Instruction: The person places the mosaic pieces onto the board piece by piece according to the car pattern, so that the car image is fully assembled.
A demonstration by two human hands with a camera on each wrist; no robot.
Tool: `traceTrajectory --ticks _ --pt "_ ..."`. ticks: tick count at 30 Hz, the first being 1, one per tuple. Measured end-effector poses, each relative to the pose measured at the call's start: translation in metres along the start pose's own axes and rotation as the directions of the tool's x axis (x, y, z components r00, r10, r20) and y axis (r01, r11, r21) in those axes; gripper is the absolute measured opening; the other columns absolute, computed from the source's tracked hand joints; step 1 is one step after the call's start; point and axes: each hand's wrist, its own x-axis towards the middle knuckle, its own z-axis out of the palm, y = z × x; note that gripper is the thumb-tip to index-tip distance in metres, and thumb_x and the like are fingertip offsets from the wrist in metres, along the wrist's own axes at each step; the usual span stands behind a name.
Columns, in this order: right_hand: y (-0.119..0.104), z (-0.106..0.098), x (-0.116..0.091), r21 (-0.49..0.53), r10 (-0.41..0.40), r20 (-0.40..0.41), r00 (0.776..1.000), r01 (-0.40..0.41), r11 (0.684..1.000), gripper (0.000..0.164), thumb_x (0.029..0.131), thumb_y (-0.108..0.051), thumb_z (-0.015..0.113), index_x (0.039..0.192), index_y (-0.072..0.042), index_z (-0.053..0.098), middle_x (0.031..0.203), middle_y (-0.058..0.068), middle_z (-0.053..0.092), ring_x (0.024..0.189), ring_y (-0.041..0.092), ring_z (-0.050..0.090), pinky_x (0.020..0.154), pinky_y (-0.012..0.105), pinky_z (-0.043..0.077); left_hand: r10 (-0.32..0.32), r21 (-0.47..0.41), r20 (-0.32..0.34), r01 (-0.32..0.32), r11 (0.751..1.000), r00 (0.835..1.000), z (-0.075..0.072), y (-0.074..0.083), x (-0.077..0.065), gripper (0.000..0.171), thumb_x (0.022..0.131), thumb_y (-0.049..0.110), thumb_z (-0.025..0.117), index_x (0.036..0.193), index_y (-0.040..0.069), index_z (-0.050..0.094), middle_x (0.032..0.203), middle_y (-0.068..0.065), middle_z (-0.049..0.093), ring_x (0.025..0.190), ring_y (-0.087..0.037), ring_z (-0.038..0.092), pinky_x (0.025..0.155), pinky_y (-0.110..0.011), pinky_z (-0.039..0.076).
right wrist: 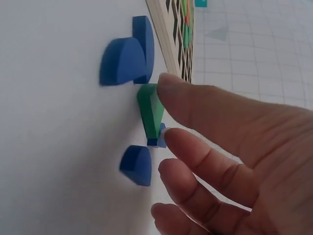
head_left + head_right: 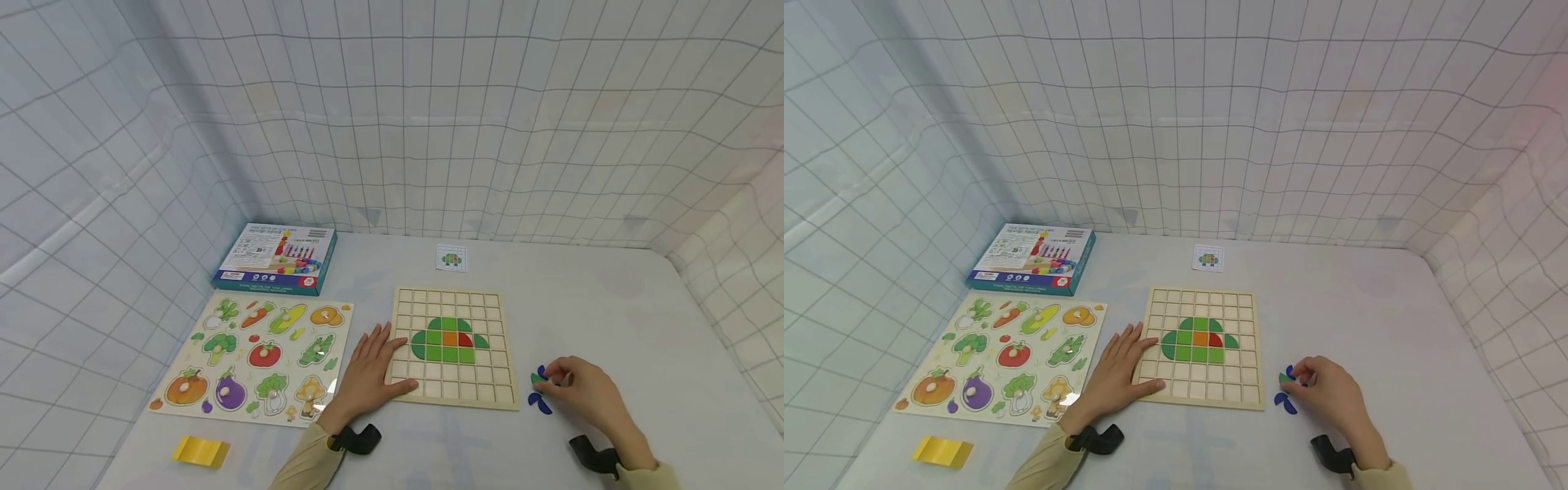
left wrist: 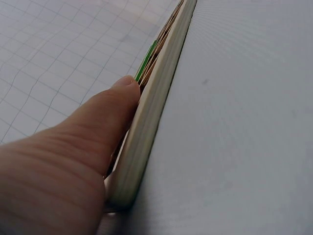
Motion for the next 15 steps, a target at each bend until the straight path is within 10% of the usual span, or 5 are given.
traceTrajectory --ticks 15 --pt "-0.0081 -0.0010 -0.0018 -0.106 0.058 0.016 0.998 -0.056 0.993 0.030 0.075 -0.038 0.079 0.076 -0.013 0.063 0.067 -0.005 0.053 0.060 0.013 0.047 0.051 0.030 0.037 0.009 -0.006 -0.015 -0.009 1.000 1.000 -0.0003 0.0006 0.0001 0.077 0.082 0.061 0.061 0.140 0.013 0.044 0.154 -0.016 0.022 0.142 -0.030 0.012 0.114 -0.043 0.006"
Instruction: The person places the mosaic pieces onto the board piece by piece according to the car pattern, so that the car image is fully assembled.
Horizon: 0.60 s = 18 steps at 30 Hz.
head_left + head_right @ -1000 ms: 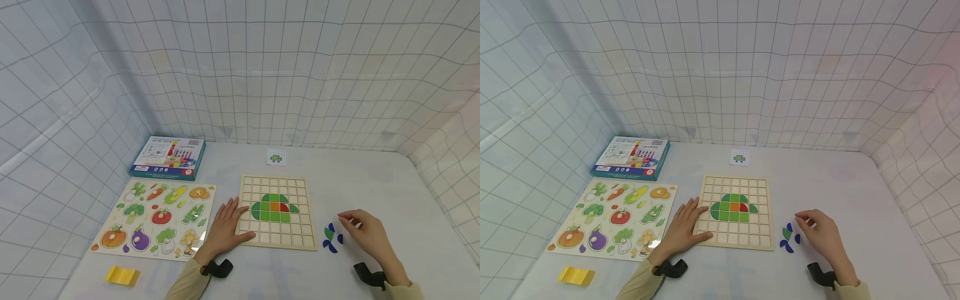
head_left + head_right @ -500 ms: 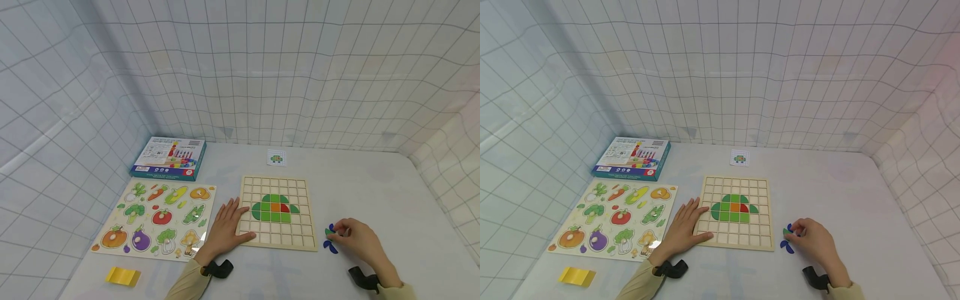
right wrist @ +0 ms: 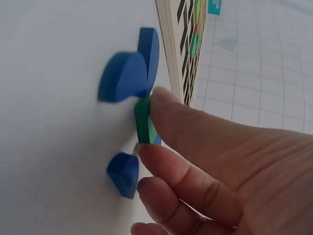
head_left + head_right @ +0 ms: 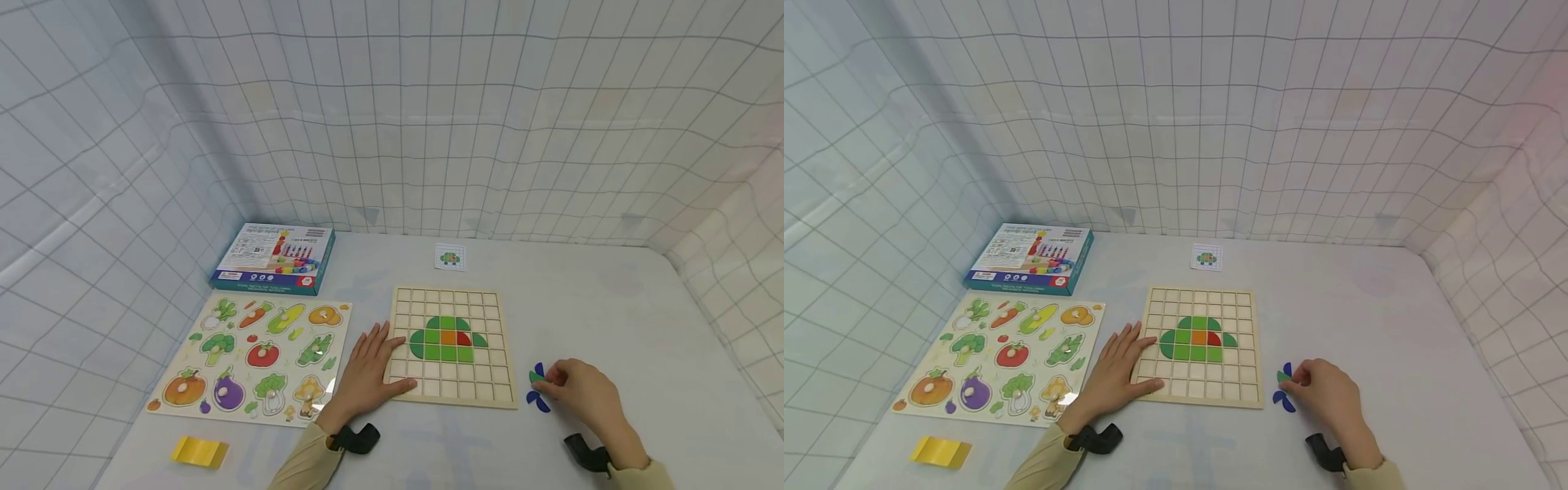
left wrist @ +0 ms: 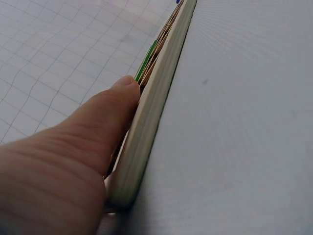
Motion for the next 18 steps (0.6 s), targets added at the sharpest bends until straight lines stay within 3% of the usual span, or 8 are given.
traceTrajectory --ticks 7,18 --pt "-0.0063 0.0018 -0.0002 0.019 0.030 0.011 1.000 -0.030 0.999 0.026 0.075 -0.031 0.080 0.083 -0.009 0.067 0.068 -0.004 0.053 0.060 0.014 0.046 0.050 0.030 0.037 -0.010 -0.019 0.016 0.010 1.000 1.000 -0.0003 0.0001 -0.0002 0.077 0.082 0.061 0.061 0.140 0.013 0.044 0.154 -0.015 0.021 0.142 -0.029 0.010 0.114 -0.041 0.004" --pt "-0.0065 0.0025 0.0041 0.052 0.011 0.047 0.999 -0.014 0.999 0.025 0.076 -0.024 0.080 0.087 -0.007 0.066 0.069 -0.003 0.052 0.060 0.014 0.046 0.051 0.030 0.037 -0.002 -0.011 0.004 0.002 1.000 1.000 0.0012 -0.0009 0.0001 0.078 0.081 0.061 0.061 0.140 0.013 0.044 0.154 -0.015 0.022 0.142 -0.029 0.011 0.114 -0.041 0.004"
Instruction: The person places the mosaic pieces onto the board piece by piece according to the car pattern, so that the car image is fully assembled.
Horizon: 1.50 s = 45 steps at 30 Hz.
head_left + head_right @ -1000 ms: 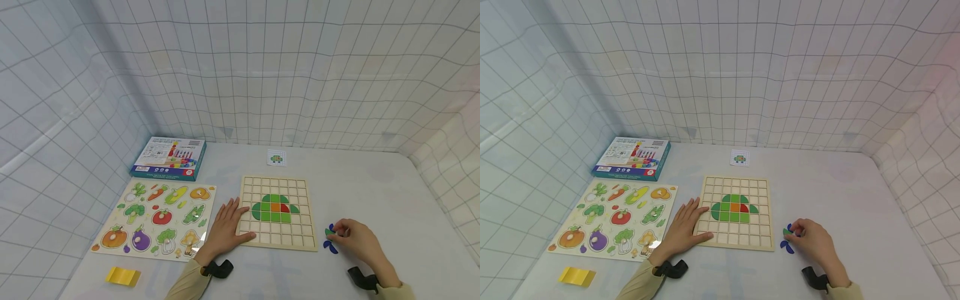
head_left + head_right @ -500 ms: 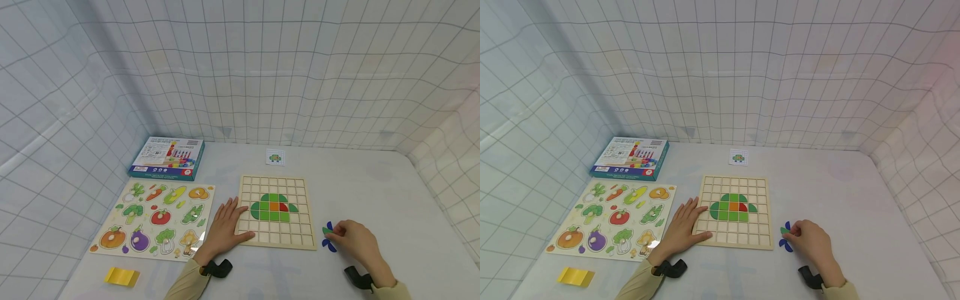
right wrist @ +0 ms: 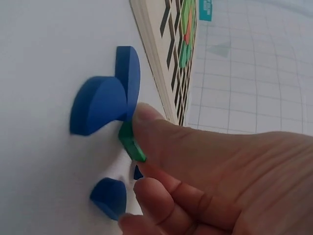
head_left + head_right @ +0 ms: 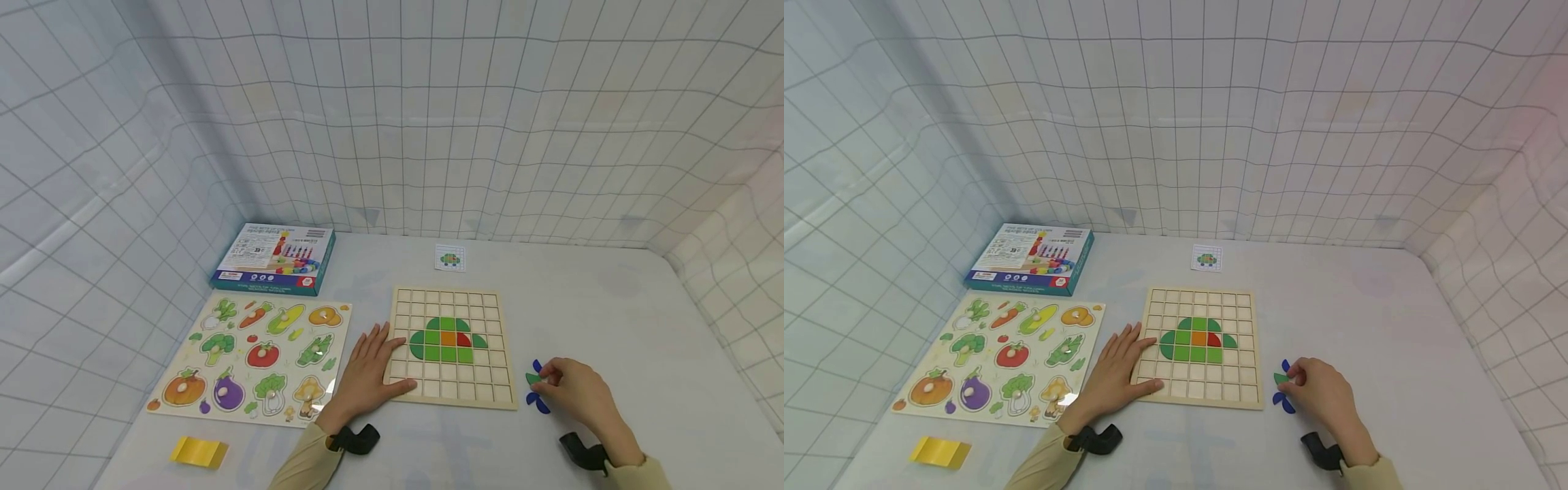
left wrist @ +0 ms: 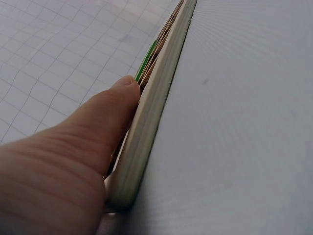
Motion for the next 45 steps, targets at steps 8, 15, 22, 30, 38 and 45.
traceTrajectory --ticks 8,15,22,30,38,45 --pt "-0.002 0.000 0.000 0.047 -0.026 -0.005 1.000 0.027 0.999 0.024 0.075 -0.018 0.080 0.084 -0.006 0.061 0.070 -0.003 0.055 0.061 0.014 0.049 0.053 0.030 0.039 -0.003 -0.006 0.006 0.003 1.000 1.000 -0.002 0.001 0.000 0.077 0.082 0.061 0.061 0.140 0.013 0.044 0.154 -0.015 0.021 0.142 -0.029 0.011 0.114 -0.041 0.004" --pt "-0.004 0.002 -0.003 0.119 -0.015 0.004 1.000 0.015 0.993 0.025 0.075 -0.014 0.080 0.083 -0.007 0.057 0.071 -0.002 0.055 0.062 0.013 0.053 0.053 0.029 0.042 -0.008 -0.016 0.014 0.009 1.000 1.000 -0.002 0.001 0.000 0.078 0.082 0.061 0.061 0.140 0.013 0.044 0.154 -0.014 0.020 0.143 -0.029 0.010 0.114 -0.041 0.003" --pt "-0.003 0.001 -0.002 0.124 -0.008 0.037 0.999 0.003 0.992 0.023 0.076 -0.018 0.079 0.079 -0.010 0.058 0.069 -0.003 0.056 0.061 0.014 0.051 0.052 0.029 0.040 -0.009 -0.016 0.012 0.009 1.000 1.000 -0.002 0.002 0.000 0.077 0.082 0.060 0.061 0.140 0.013 0.044 0.154 -0.014 0.021 0.143 -0.028 0.010 0.114 -0.041 0.003" --pt "-0.008 0.001 0.006 0.146 -0.072 -0.019 0.997 0.074 0.987 0.021 0.078 -0.015 0.078 0.079 -0.013 0.058 0.072 -0.004 0.058 0.062 0.013 0.050 0.053 0.026 0.040 -0.006 -0.019 0.003 0.006 1.000 1.000 -0.001 0.001 0.000 0.075 0.082 0.060 0.062 0.139 0.014 0.045 0.154 -0.014 0.022 0.142 -0.029 0.011 0.114 -0.043 0.005" --pt "-0.019 0.006 0.019 0.250 -0.168 -0.078 0.983 0.183 0.951 0.012 0.081 -0.011 0.076 0.090 -0.011 0.068 0.076 -0.004 0.067 0.064 0.009 0.062 0.053 0.024 0.047 -0.010 -0.014 0.011 0.010 1.000 1.000 -0.001 0.000 -0.001 0.077 0.082 0.061 0.061 0.140 0.015 0.044 0.154 -0.014 0.021 0.143 -0.028 0.010 0.114 -0.041 0.004" --pt "-0.029 0.012 0.032 0.252 -0.257 -0.114 0.960 0.278 0.927 0.015 0.084 -0.003 0.071 0.098 -0.006 0.071 0.089 -0.001 0.069 0.075 0.012 0.064 0.062 0.025 0.051 -0.004 -0.024 0.005 0.004 1.000 1.000 -0.002 0.001 -0.001 0.076 0.082 0.060 0.061 0.140 0.013 0.045 0.154 -0.015 0.022 0.142 -0.029 0.011 0.114 -0.043 0.005"
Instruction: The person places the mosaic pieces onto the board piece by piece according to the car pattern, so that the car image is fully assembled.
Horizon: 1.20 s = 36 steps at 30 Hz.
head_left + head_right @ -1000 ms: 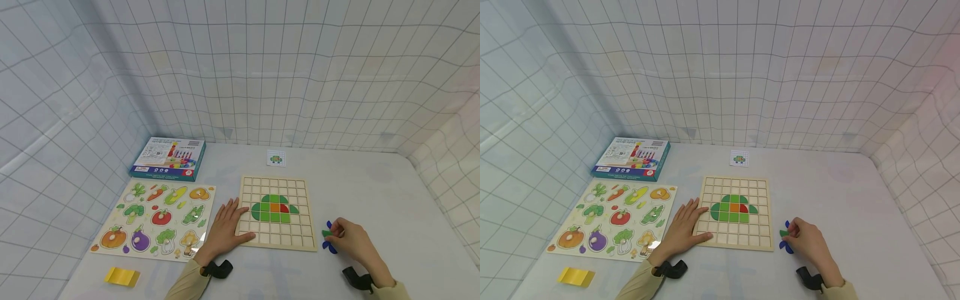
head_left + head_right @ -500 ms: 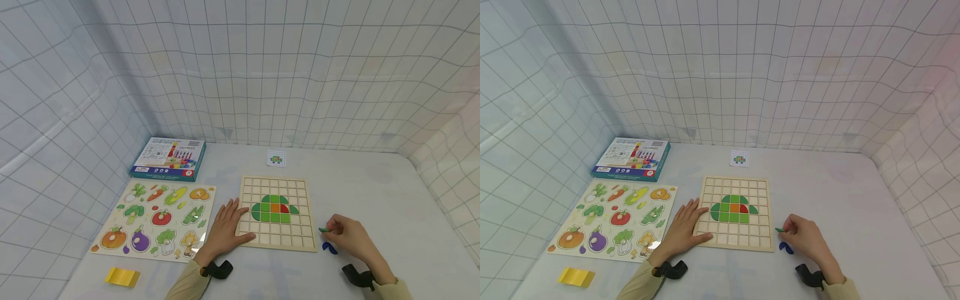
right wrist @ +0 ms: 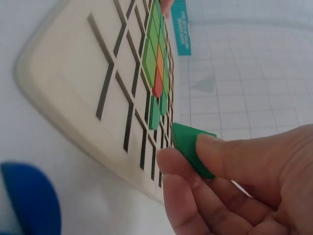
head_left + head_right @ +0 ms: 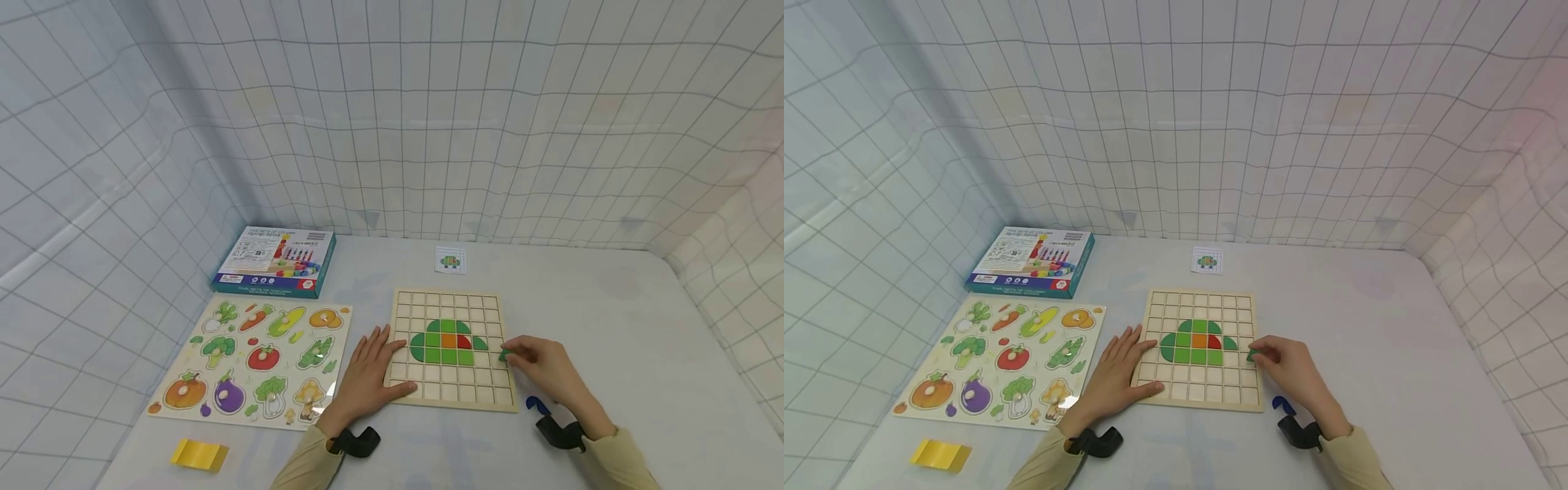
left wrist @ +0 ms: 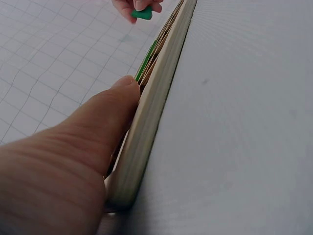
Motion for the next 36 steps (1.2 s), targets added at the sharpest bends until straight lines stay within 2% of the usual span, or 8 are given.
traceTrajectory --ticks 5,10,17,22,28,36 --pt "-0.002 0.006 0.008 0.045 -0.005 0.027 1.000 0.004 0.999 0.017 0.084 -0.002 0.070 0.101 -0.005 0.071 0.094 0.002 0.069 0.077 0.013 0.063 0.061 0.025 0.050 0.000 0.001 -0.001 0.000 1.000 1.000 0.000 0.000 0.000 0.077 0.082 0.060 0.062 0.140 0.013 0.044 0.154 -0.015 0.021 0.142 -0.029 0.010 0.114 -0.043 0.005" --pt "-0.003 0.011 0.014 0.088 0.024 0.080 0.997 -0.031 0.996 0.016 0.083 -0.007 0.073 0.099 -0.006 0.072 0.083 -0.002 0.068 0.070 0.013 0.060 0.057 0.025 0.047 0.002 0.009 0.001 -0.002 1.000 1.000 0.001 0.000 -0.001 0.077 0.082 0.060 0.062 0.140 0.013 0.044 0.154 -0.015 0.021 0.142 -0.029 0.011 0.114 -0.043 0.005" --pt "-0.005 0.015 0.021 0.045 0.049 0.122 0.991 -0.055 0.997 0.010 0.080 -0.008 0.075 0.090 -0.007 0.072 0.074 -0.006 0.064 0.067 0.012 0.056 0.058 0.024 0.046 0.006 0.024 -0.004 -0.006 1.000 1.000 0.002 -0.001 -0.001 0.077 0.082 0.060 0.062 0.140 0.013 0.044 0.154 -0.015 0.021 0.142 -0.029 0.011 0.114 -0.043 0.006" --pt "-0.006 0.016 0.026 0.020 0.040 0.142 0.989 -0.043 0.999 0.006 0.081 -0.009 0.075 0.087 -0.007 0.072 0.075 -0.005 0.063 0.068 0.012 0.054 0.058 0.025 0.045 0.009 0.021 -0.010 -0.009 1.000 1.000 0.002 -0.001 0.000 0.076 0.082 0.060 0.062 0.140 0.013 0.044 0.154 -0.015 0.022 0.142 -0.029 0.011 0.114 -0.043 0.006" --pt "-0.007 0.016 0.030 0.043 0.044 0.161 0.986 -0.051 0.998 0.005 0.082 -0.010 0.074 0.086 -0.008 0.073 0.080 -0.003 0.065 0.071 0.012 0.058 0.061 0.027 0.048 0.007 0.021 -0.007 -0.007 1.000 1.000 0.001 0.000 0.000 0.077 0.082 0.061 0.061 0.140 0.014 0.044 0.154 -0.015 0.022 0.142 -0.029 0.011 0.114 -0.042 0.006" --pt "-0.007 0.021 0.032 0.032 0.055 0.134 0.989 -0.060 0.998 0.004 0.081 -0.010 0.075 0.082 -0.008 0.072 0.075 -0.004 0.064 0.069 0.012 0.056 0.059 0.028 0.047 0.001 0.015 -0.003 -0.001 1.000 1.000 0.001 -0.001 0.000 0.076 0.082 0.060 0.061 0.140 0.014 0.044 0.154 -0.014 0.021 0.142 -0.028 0.010 0.114 -0.041 0.004"
